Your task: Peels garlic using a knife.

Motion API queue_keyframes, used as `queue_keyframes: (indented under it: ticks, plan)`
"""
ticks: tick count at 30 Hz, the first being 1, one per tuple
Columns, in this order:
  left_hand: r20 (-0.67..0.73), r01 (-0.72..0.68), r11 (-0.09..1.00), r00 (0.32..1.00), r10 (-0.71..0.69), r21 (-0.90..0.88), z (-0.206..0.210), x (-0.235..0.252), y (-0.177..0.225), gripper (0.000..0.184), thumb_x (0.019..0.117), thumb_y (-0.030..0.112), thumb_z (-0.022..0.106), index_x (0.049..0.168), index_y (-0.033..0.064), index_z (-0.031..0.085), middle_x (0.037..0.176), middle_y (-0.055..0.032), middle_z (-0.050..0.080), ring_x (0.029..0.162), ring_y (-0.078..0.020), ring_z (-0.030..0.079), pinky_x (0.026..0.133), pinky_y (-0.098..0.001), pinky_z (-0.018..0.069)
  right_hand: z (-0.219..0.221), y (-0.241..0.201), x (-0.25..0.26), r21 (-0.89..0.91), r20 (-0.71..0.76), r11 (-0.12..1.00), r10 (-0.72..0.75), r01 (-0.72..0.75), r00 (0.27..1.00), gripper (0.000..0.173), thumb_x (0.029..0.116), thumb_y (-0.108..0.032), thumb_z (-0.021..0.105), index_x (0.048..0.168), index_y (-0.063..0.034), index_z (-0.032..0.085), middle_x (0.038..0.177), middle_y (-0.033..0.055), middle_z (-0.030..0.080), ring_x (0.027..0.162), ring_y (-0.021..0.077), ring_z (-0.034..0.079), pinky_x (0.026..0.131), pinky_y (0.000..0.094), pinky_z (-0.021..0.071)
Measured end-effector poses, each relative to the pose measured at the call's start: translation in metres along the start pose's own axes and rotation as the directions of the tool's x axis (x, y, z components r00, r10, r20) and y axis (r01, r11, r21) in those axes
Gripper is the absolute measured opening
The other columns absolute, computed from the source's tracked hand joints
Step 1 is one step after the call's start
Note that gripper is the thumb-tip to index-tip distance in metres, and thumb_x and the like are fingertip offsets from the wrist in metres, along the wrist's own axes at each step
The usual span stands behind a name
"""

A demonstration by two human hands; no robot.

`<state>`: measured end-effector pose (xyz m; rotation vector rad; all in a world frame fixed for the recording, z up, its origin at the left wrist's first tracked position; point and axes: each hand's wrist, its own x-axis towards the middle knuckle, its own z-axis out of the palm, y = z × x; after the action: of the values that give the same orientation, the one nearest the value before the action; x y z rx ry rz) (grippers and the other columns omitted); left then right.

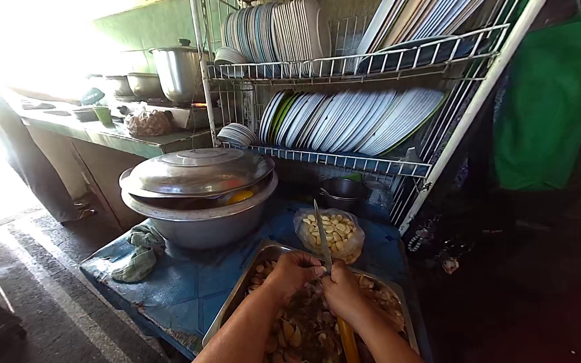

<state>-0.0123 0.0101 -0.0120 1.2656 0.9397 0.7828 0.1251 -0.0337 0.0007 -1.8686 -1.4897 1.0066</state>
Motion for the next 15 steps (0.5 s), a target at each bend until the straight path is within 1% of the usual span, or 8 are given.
queue_keyframes:
  ticks: [2,3,5,7,10,13,15]
  plan:
    - [0.009,0.005,1.000,1.000,-0.005,0.006,0.000,-0.001,0.001,0.006,0.0946,0.002,0.070,0.099,0.0024,0.065,0.080,-0.0006,0.062,0.059,-0.0036,0.051,0.054,-0.0178,0.0428,0.001,-0.001,0.001,-0.039,-0.006,0.999,0.016,-0.016,1.000,0.029,0.1060,-0.008,0.042,0.134,0.0002,0.042,0.095,0.0132,0.063,0.075,0.0220,0.067,0.072,0.0396,0.0572]
    - [0.009,0.006,1.000,1.000,-0.007,0.011,0.000,0.000,0.001,0.006,0.0955,0.003,0.069,0.100,0.0026,0.066,0.080,-0.0003,0.061,0.059,-0.0036,0.051,0.053,-0.0178,0.0425,0.000,-0.001,0.001,-0.044,-0.008,0.999,0.019,-0.020,1.000,0.030,0.1059,-0.008,0.042,0.134,0.0003,0.042,0.096,0.0137,0.063,0.077,0.0226,0.067,0.074,0.0400,0.0572]
    - [-0.002,0.012,1.000,1.000,-0.013,-0.005,-0.002,0.002,0.000,0.007,0.0989,0.005,0.065,0.105,0.0028,0.067,0.080,0.0001,0.059,0.058,-0.0039,0.049,0.053,-0.0181,0.0424,-0.001,0.000,0.001,-0.024,0.001,1.000,0.020,-0.020,1.000,0.031,0.1052,-0.007,0.042,0.135,0.0006,0.041,0.096,0.0136,0.062,0.076,0.0222,0.067,0.072,0.0393,0.0571]
    - [-0.025,0.022,0.997,0.999,-0.024,-0.072,-0.005,0.005,-0.002,0.010,0.1026,0.007,0.060,0.109,0.0022,0.066,0.079,-0.0001,0.059,0.056,-0.0040,0.048,0.051,-0.0182,0.0415,-0.003,0.001,0.000,0.038,-0.002,0.999,0.004,-0.004,1.000,0.029,0.1046,-0.006,0.042,0.133,0.0010,0.042,0.090,0.0116,0.061,0.068,0.0197,0.064,0.066,0.0362,0.0558]
    - [-0.025,0.034,0.977,0.999,-0.040,-0.212,-0.009,0.006,0.000,0.014,0.1059,0.007,0.053,0.113,0.0022,0.064,0.087,-0.0029,0.065,0.053,-0.0038,0.049,0.049,-0.0176,0.0424,-0.007,0.001,-0.002,0.170,-0.071,0.985,-0.023,0.035,0.997,0.029,0.1045,-0.005,0.042,0.132,0.0020,0.042,0.082,0.0084,0.061,0.058,0.0157,0.059,0.056,0.0321,0.0531]
    - [0.014,0.041,0.945,0.999,-0.038,-0.325,-0.007,0.003,0.009,0.015,0.1073,0.006,0.047,0.114,0.0022,0.061,0.090,-0.0042,0.065,0.054,-0.0048,0.050,0.050,-0.0186,0.0445,-0.013,0.003,0.001,0.270,-0.147,0.960,-0.036,0.075,0.989,0.028,0.1038,-0.003,0.041,0.131,0.0022,0.043,0.078,0.0066,0.061,0.054,0.0143,0.058,0.052,0.0304,0.0518]
    - [0.035,0.046,0.937,0.999,-0.036,-0.346,-0.004,0.000,0.011,0.015,0.1070,0.005,0.047,0.113,0.0026,0.060,0.091,-0.0044,0.065,0.056,-0.0055,0.052,0.052,-0.0191,0.0461,-0.016,0.004,-0.001,0.357,-0.208,0.926,-0.051,0.125,0.977,0.025,0.1030,-0.003,0.042,0.128,0.0027,0.045,0.076,0.0055,0.061,0.051,0.0128,0.057,0.048,0.0283,0.0504]
